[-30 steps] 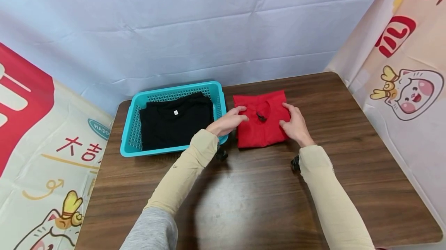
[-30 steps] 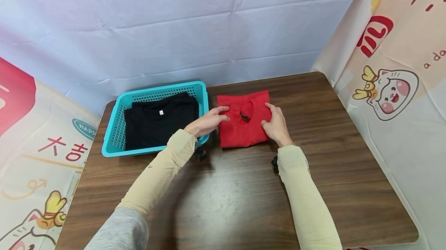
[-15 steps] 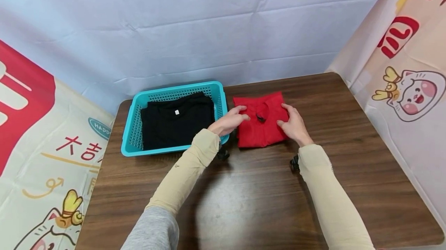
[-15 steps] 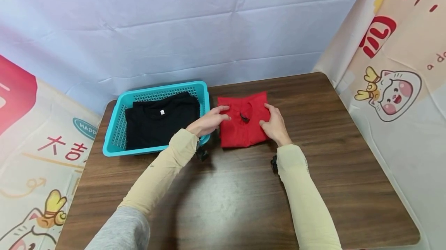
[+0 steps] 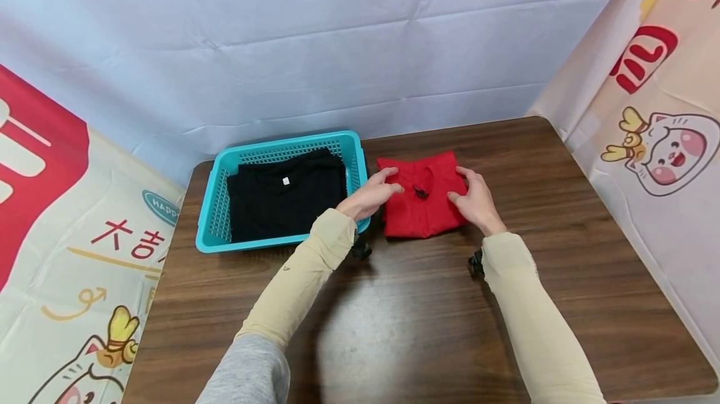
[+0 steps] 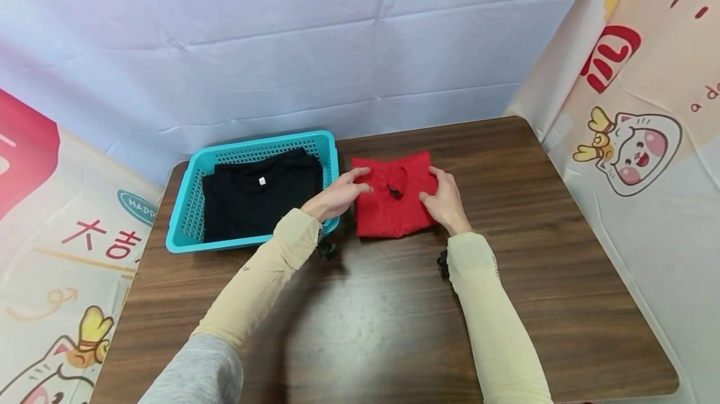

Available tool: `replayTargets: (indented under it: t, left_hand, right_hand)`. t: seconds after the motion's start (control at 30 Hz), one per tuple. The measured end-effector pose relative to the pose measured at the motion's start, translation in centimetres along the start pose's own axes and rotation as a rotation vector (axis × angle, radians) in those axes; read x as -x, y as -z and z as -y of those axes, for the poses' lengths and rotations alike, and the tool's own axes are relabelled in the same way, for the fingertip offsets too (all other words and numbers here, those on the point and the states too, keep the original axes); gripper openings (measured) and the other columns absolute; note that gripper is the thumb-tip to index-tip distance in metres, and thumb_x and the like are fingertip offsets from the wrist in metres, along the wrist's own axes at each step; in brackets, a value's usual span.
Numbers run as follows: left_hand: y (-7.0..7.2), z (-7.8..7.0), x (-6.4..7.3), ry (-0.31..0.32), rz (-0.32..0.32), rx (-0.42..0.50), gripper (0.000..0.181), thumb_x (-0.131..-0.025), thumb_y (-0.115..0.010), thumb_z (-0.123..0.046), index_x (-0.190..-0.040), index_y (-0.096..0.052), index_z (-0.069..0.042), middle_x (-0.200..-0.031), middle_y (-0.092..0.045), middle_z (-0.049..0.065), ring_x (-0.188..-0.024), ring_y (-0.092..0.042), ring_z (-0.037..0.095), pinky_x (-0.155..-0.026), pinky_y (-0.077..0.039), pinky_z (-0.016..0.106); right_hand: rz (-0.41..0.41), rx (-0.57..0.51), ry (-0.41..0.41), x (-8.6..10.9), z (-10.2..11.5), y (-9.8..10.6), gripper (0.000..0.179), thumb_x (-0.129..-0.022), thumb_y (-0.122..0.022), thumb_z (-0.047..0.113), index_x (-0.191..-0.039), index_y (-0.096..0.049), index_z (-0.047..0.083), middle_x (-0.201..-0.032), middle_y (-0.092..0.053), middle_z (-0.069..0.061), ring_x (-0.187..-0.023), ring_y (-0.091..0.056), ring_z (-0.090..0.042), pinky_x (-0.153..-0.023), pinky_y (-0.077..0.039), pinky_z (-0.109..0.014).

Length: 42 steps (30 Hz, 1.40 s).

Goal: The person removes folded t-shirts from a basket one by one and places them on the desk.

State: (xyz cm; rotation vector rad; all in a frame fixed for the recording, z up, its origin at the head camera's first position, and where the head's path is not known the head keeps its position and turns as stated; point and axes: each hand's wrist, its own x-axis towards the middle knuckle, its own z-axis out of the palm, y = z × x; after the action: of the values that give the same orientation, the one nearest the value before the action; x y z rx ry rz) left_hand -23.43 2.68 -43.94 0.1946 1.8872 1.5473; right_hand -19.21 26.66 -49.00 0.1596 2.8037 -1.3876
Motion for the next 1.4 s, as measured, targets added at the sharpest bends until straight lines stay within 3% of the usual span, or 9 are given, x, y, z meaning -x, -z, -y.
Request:
replayTargets:
  t: [0.67, 0.8, 1.0, 1.13, 1.33, 1.4]
  left_hand:
    - [-0.5, -0.5, -0.1, -0.025, -0.057, -0.056, 0.061, -0.098, -0.053, -0.016, -0.152, -0.025, -0.014, -0.157, -0.024, 0.005, -0.142, -0.027, 0.027, -0.115, -0.031, 0.043]
    - [-0.7, -0.5, 0.0, -0.021, -0.099, -0.079, 0.063, -0.096, -0.055, -0.016, -0.152, -0.025, -0.012, -0.156, -0.025, 0.007, -0.141, -0.027, 0.028, -0.114, -0.034, 0.044]
    - [-1.1, -0.2, 0.0, 0.009, -0.196, -0.155, 0.069, -0.093, -0.06, -0.021, -0.152, -0.025, -0.012, -0.154, -0.023, 0.012, -0.139, -0.026, 0.028, -0.109, -0.04, 0.044]
    - [-1.3, -0.3, 0.2, -0.018, -0.227, -0.165, 0.069, -0.093, -0.059, -0.021, -0.152, -0.024, -0.01, -0.155, -0.02, 0.012, -0.14, -0.024, 0.03, -0.109, -0.04, 0.046]
    - [-1.4, -0.6, 0.5, -0.062, -0.257, -0.201, 0.064, -0.095, -0.058, -0.019, -0.151, -0.028, -0.008, -0.16, -0.012, 0.009, -0.148, -0.008, 0.027, -0.111, -0.038, 0.045]
    - [-1.4, -0.7, 0.6, -0.074, -0.256, -0.213, 0.064, -0.095, -0.058, -0.019, -0.15, -0.03, -0.009, -0.159, -0.014, 0.009, -0.148, -0.012, 0.028, -0.11, -0.039, 0.045]
  right_hand:
    - [-0.039, -0.024, -0.053, 0.4, 0.2, 0.3, 0.063, -0.094, -0.056, 0.012, -0.15, -0.03, 0.001, -0.149, -0.03, -0.026, -0.132, -0.035, -0.042, -0.109, -0.032, -0.056]
    - [-0.057, -0.012, -0.052, 0.3, 0.1, 0.2, 0.061, -0.094, -0.056, 0.012, -0.148, -0.032, 0.0, -0.147, -0.031, -0.027, -0.131, -0.036, -0.043, -0.109, -0.032, -0.056]
    - [-0.153, -0.008, -0.061, 0.1, 0.0, 0.2, 0.056, -0.092, -0.056, 0.013, -0.143, -0.04, -0.003, -0.143, -0.038, -0.028, -0.126, -0.039, -0.042, -0.107, -0.033, -0.052]
    - [-0.159, -0.023, -0.068, 0.2, 0.3, 0.3, 0.057, -0.092, -0.056, 0.014, -0.144, -0.039, -0.002, -0.145, -0.037, -0.027, -0.126, -0.04, -0.042, -0.106, -0.033, -0.053]
    - [-0.144, -0.044, -0.076, 0.2, 0.8, 0.3, 0.057, -0.094, -0.055, 0.014, -0.145, -0.037, -0.002, -0.144, -0.038, -0.026, -0.127, -0.043, -0.041, -0.104, -0.036, -0.052]
    - [-0.141, -0.05, -0.078, 0.3, 1.0, 0.2, 0.057, -0.094, -0.055, 0.015, -0.145, -0.037, -0.002, -0.143, -0.039, -0.026, -0.127, -0.044, -0.041, -0.104, -0.037, -0.052]
